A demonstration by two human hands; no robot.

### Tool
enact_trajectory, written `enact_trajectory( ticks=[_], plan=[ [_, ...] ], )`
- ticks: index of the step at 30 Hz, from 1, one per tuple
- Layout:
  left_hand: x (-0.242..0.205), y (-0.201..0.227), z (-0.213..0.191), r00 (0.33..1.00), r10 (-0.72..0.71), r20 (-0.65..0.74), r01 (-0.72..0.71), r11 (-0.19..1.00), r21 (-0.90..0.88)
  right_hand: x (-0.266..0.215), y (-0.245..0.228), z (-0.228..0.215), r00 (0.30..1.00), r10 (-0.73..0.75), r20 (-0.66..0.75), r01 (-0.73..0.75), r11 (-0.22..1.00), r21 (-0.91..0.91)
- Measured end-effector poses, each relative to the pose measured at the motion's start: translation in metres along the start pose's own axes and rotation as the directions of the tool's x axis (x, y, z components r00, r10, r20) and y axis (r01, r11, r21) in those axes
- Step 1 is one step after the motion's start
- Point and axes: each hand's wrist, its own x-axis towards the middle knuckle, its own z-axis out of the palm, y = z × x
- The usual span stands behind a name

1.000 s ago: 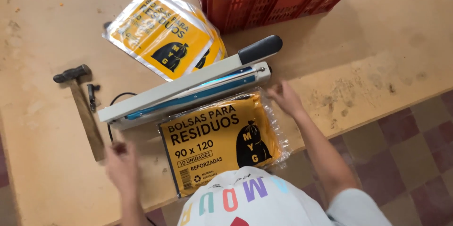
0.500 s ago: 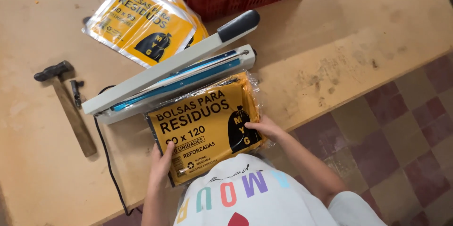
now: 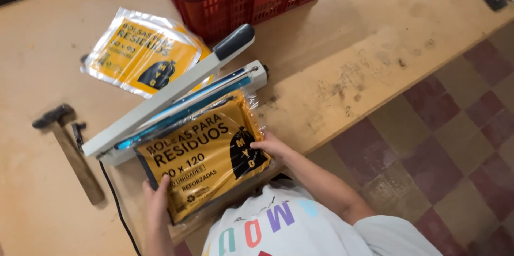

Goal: Using a manual impulse heat sealer to seal plastic bags and placing them into a collection crate.

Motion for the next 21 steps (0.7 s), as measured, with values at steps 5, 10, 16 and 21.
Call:
enact_trajectory(
  ticks=[5,10,16,21],
  plan=[
    [-0.005,-0.003,0.011,0.992,0.01,-0.128,-0.009,1.0,0.009,-0.02,-0.022,-0.002,0.999,-0.042,-0.021,0.039,0.99,-0.137],
    [-0.02,-0.008,0.01,0.913,0.322,-0.252,-0.219,0.906,0.362,-0.043,-0.08,0.003,0.063,-0.987,0.148,0.471,-0.102,-0.876],
    [-0.001,-0.04,0.028,0.587,0.785,-0.2,-0.477,0.535,0.697,-0.045,-0.215,0.045,-0.231,-0.832,0.505,0.234,-0.551,-0.801],
    [-0.013,-0.054,0.042,0.509,0.856,-0.086,-0.519,0.385,0.763,0.017,-0.249,0.049,0.326,-0.858,0.396,0.008,-0.417,-0.909]
  ],
)
